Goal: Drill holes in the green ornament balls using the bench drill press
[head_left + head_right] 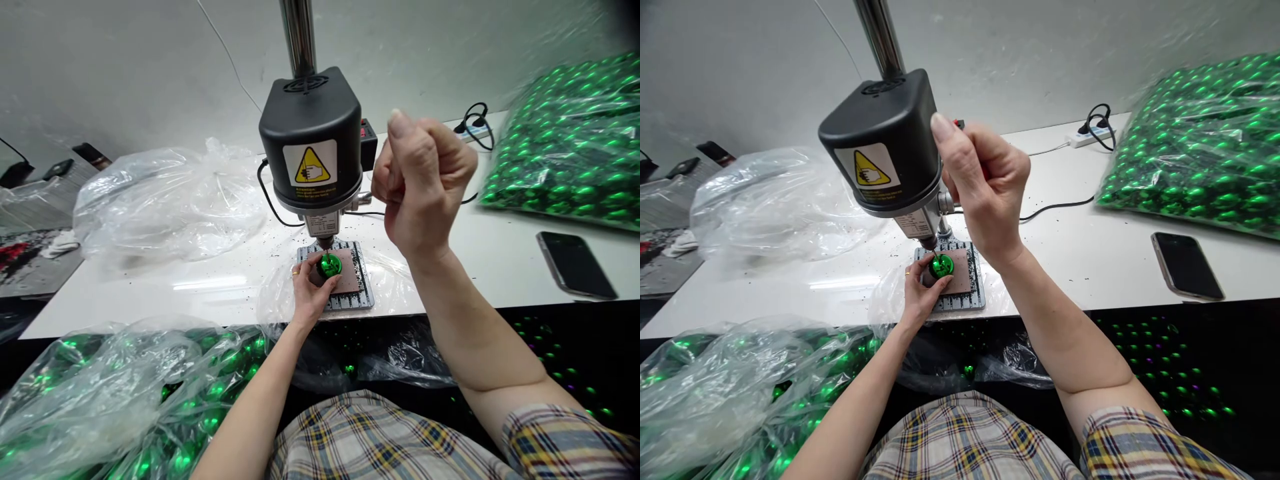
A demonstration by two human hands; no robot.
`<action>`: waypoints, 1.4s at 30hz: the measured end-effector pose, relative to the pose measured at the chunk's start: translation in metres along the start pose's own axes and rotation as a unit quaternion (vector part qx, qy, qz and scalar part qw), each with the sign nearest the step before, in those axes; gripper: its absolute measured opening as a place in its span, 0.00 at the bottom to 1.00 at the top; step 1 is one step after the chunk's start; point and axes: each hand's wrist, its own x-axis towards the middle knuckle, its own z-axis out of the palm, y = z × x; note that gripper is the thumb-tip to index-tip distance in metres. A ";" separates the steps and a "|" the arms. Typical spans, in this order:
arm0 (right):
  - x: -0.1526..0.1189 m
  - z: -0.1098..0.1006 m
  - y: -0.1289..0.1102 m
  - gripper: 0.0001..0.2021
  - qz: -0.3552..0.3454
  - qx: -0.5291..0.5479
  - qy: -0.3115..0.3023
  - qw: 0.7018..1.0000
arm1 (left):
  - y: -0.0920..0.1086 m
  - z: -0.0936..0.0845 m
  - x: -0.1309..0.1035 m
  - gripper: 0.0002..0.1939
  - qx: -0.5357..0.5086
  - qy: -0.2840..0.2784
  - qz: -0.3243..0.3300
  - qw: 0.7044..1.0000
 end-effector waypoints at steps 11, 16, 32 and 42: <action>-0.037 -0.009 -0.003 0.26 -0.057 -0.039 -0.011 0.998 | -0.002 0.001 -0.001 0.26 0.002 0.002 0.012 1.000; -0.047 -0.015 0.007 0.25 -0.110 -0.060 -0.011 0.992 | -0.002 0.001 -0.001 0.26 0.000 0.001 0.009 1.000; -0.069 -0.032 0.019 0.21 -0.171 -0.049 -0.096 0.979 | -0.002 0.000 -0.003 0.25 -0.003 0.004 0.010 1.000; 0.008 0.006 -0.002 0.20 0.049 -0.017 0.027 0.998 | 0.014 -0.002 -0.025 0.22 0.039 0.059 0.075 0.995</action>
